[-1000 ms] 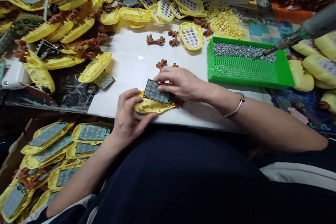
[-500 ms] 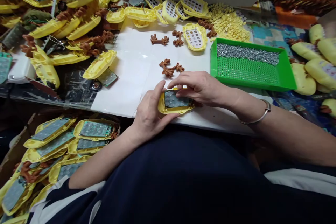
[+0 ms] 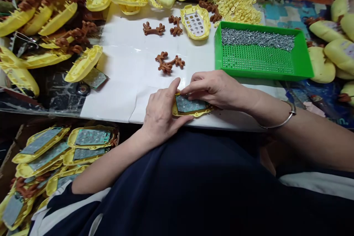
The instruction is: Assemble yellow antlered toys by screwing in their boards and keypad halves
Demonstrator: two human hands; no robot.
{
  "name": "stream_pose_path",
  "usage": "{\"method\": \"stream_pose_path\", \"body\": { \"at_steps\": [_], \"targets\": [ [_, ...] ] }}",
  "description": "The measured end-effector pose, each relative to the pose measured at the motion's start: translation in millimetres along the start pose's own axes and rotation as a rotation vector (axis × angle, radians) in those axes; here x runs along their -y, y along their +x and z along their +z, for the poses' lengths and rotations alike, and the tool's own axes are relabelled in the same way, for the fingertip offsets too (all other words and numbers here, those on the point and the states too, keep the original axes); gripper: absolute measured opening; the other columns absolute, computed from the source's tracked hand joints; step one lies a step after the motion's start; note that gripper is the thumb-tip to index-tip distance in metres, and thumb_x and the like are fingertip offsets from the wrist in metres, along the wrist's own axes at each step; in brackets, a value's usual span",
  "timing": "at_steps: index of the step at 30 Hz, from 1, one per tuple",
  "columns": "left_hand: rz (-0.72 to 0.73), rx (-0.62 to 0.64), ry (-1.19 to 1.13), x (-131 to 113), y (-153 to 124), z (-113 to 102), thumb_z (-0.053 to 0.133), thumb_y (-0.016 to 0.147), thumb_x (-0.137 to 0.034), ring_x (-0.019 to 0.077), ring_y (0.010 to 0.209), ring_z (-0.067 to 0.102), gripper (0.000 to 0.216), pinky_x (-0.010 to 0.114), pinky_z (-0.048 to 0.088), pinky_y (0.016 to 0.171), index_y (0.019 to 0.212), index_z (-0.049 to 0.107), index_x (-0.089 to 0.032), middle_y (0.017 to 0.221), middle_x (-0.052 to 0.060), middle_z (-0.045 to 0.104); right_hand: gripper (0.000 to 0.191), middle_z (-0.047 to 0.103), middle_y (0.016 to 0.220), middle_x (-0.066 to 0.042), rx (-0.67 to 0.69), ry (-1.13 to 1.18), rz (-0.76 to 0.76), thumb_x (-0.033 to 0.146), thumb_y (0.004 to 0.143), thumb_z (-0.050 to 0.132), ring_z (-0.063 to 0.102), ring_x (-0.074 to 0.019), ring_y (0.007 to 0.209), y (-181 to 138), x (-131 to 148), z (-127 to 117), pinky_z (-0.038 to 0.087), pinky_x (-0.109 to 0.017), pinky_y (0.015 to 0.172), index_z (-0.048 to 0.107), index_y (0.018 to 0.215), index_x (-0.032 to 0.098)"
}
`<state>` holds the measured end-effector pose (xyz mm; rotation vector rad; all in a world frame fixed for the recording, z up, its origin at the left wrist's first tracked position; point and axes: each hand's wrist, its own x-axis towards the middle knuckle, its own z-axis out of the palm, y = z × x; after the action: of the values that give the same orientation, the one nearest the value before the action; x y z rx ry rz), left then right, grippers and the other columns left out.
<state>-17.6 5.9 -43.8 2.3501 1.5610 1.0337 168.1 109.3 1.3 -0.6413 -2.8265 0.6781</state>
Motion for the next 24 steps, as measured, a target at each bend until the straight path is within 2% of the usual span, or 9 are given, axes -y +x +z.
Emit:
{"method": "stream_pose_path", "body": {
  "at_steps": [14, 19, 21, 24],
  "targets": [
    [-0.018, 0.036, -0.006, 0.3, -0.7, -0.9, 0.057, 0.083, -0.059, 0.026, 0.096, 0.06, 0.086, 0.038, 0.045, 0.082, 0.148, 0.016, -0.02, 0.115, 0.012, 0.063, 0.027, 0.06, 0.078, -0.002, -0.005, -0.05, 0.036, 0.033, 0.094, 0.049, 0.049, -0.0105, 0.067, -0.2, 3.5, 1.2, 0.032, -0.025, 0.061, 0.073, 0.104, 0.023],
    [-0.001, 0.009, 0.003, 0.0, -0.4, -2.6, 0.06, 0.082, -0.058, 0.026, 0.097, 0.059, 0.084, 0.039, 0.048, 0.083, 0.145, 0.023, -0.017, 0.112, 0.013, 0.062, 0.025, 0.059, 0.078, -0.002, -0.004, -0.053, 0.041, 0.028, 0.092, 0.051, 0.048, -0.0108, 0.067, -0.2, 5.3, 0.1, 0.031, -0.025, 0.061, 0.073, 0.102, 0.023],
    [0.068, -0.036, 0.024, -1.9, 1.6, -4.3, 0.062, 0.082, -0.055, 0.0284, 0.106, 0.055, 0.075, 0.042, 0.047, 0.087, 0.139, 0.034, -0.016, 0.117, 0.015, 0.058, 0.023, 0.057, 0.077, -0.002, -0.011, -0.055, 0.057, 0.025, 0.091, 0.052, 0.048, -0.0109, 0.066, 0.8, 6.1, 1.6, 0.031, -0.025, 0.06, 0.073, 0.099, 0.021],
    [0.267, -0.038, 0.066, -6.1, 7.2, -5.8, 0.062, 0.087, -0.035, 0.0271, 0.104, 0.056, 0.038, 0.041, 0.048, 0.085, 0.118, 0.052, -0.014, 0.111, 0.015, 0.061, 0.021, 0.058, 0.079, -0.003, -0.03, -0.031, 0.071, 0.022, 0.09, 0.052, 0.051, -0.0116, 0.068, 2.8, 8.0, 6.8, 0.035, -0.024, 0.06, 0.073, 0.093, 0.018]
  ]
}}
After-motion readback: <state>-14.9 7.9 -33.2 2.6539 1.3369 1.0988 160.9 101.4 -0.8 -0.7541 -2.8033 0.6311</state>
